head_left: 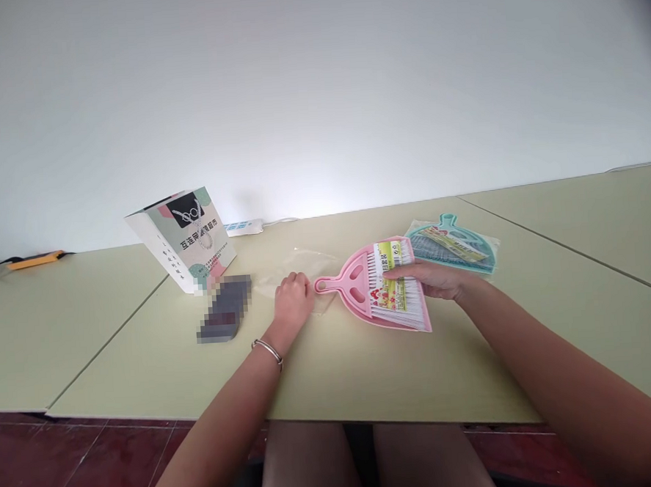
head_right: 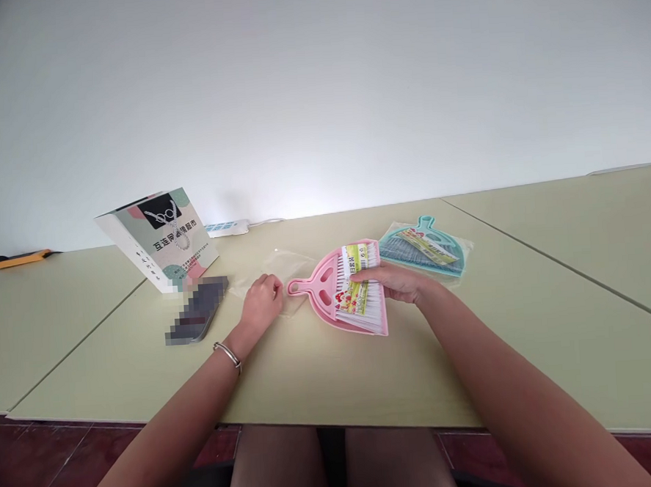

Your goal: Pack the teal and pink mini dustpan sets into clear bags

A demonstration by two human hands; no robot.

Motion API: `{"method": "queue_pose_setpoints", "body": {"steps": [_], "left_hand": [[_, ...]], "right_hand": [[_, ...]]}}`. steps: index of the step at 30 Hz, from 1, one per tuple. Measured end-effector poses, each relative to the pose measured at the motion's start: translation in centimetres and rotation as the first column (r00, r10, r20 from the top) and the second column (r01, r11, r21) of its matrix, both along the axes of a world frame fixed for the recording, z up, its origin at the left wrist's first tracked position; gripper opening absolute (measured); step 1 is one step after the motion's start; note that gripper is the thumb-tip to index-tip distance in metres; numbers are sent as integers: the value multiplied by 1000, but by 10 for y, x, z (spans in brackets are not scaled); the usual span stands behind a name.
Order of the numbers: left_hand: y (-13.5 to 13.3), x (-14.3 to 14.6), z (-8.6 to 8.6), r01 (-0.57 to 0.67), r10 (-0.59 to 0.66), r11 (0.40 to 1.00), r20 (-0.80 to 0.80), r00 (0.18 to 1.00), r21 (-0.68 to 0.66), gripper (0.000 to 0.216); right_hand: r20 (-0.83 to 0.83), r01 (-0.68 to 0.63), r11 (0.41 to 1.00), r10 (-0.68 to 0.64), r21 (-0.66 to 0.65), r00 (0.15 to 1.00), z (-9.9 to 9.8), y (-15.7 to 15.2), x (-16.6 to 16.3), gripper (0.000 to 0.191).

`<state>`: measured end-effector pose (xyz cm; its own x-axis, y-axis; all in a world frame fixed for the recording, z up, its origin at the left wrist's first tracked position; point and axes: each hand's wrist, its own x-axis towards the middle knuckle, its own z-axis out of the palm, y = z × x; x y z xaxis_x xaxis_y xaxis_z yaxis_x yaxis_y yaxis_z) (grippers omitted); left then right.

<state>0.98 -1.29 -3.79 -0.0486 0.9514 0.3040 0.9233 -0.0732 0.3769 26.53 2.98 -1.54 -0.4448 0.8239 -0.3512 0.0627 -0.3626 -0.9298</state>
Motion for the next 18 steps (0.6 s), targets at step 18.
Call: {"method": "queue_pose_setpoints", "body": {"steps": [18], "left_hand": [[-14,4,5,533,-617,731,79,783,426,13]], "right_hand": [[-221,37,993,-11,115,975,-24,-24,-61,27]]}}
